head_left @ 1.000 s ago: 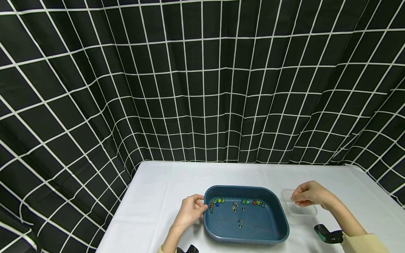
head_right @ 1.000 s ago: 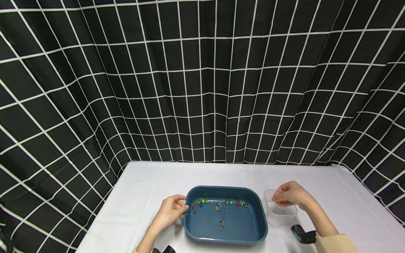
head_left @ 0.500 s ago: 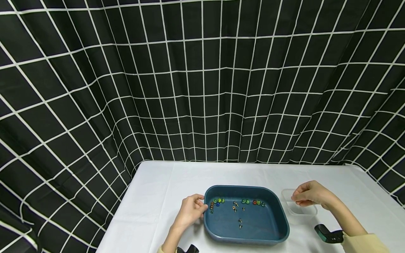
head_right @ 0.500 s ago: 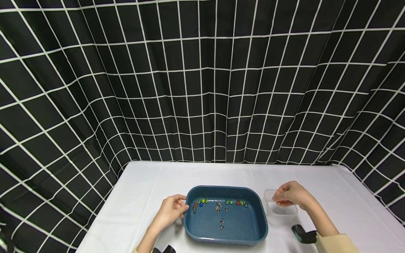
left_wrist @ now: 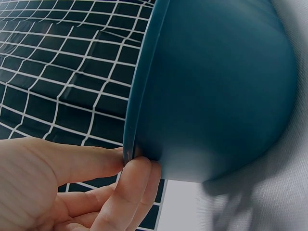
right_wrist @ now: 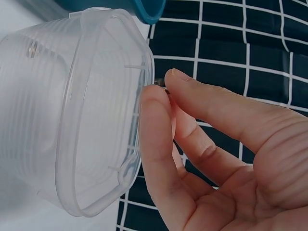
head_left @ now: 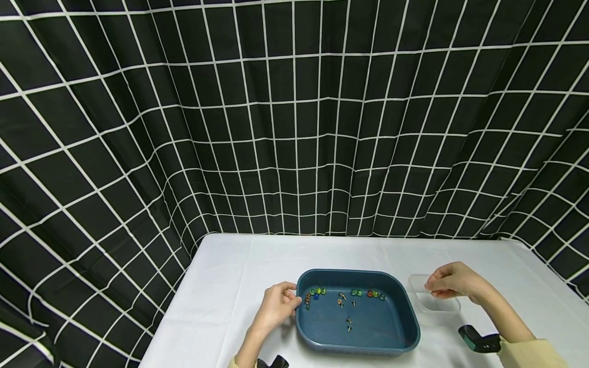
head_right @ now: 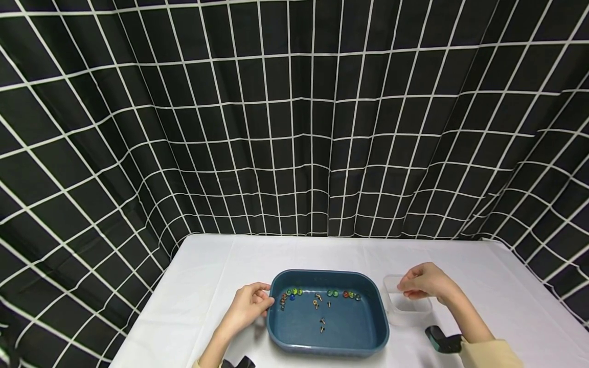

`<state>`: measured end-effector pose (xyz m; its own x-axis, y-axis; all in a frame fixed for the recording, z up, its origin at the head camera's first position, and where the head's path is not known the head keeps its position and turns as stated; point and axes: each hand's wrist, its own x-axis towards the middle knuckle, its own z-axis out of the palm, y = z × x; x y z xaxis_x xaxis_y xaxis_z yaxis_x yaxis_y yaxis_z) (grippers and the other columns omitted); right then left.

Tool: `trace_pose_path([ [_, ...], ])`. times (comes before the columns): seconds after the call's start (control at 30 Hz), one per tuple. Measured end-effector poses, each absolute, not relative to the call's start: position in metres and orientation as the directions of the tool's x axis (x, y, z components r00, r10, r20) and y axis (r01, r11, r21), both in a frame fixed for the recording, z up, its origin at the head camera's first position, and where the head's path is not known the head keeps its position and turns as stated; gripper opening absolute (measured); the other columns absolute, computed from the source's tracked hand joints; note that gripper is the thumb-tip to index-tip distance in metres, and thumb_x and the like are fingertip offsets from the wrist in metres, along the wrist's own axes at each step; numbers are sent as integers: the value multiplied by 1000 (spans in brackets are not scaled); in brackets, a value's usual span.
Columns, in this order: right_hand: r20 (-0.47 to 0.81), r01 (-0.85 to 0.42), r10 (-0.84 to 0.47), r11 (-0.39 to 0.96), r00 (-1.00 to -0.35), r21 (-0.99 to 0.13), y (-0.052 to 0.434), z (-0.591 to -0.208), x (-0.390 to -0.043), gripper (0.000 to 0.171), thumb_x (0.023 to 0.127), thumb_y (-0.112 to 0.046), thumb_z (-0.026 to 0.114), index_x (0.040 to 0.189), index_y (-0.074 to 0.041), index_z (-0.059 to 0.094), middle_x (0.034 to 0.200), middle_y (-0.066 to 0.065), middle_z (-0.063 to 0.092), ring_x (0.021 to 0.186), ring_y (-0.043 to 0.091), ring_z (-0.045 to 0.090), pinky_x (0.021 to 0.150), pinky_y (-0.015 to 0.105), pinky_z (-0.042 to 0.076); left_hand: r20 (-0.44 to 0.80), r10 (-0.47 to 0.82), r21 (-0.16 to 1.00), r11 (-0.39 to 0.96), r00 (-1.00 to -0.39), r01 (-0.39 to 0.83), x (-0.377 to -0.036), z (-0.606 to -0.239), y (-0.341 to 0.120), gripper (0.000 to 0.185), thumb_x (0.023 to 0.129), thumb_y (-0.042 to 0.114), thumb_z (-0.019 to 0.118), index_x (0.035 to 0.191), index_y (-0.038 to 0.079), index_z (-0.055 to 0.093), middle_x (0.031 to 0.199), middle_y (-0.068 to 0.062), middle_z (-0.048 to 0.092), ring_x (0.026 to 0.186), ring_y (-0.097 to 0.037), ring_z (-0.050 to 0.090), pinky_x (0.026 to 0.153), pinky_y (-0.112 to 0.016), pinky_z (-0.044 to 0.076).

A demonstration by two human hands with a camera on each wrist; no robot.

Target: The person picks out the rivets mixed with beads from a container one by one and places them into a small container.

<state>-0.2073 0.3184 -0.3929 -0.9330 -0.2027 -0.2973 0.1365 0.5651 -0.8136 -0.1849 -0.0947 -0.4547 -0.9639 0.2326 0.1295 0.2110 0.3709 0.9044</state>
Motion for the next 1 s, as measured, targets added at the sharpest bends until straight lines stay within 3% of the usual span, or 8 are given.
trace_pose_path([
  [0.73, -285, 145, -156, 583, -946, -800, 307, -386, -211, 15, 82, -7, 68, 83, 8, 63, 72, 5, 63, 65, 14, 61, 62, 29, 55, 107, 220, 914, 362, -970, 183, -183, -454, -94, 32, 79, -2, 66, 107, -15, 57, 72, -5, 58, 50, -10, 57, 45, -19, 47],
  [1.0, -257, 88, -236, 553, -937, -829, 296, -387, -216, 20, 83, -6, 67, 86, 12, 61, 73, 4, 63, 66, 13, 61, 63, 30, 55, 102, 218, 916, 360, -971, 177, -184, -455, -94, 31, 79, -3, 66, 106, -15, 57, 72, -5, 58, 50, -10, 58, 45, -18, 45],
])
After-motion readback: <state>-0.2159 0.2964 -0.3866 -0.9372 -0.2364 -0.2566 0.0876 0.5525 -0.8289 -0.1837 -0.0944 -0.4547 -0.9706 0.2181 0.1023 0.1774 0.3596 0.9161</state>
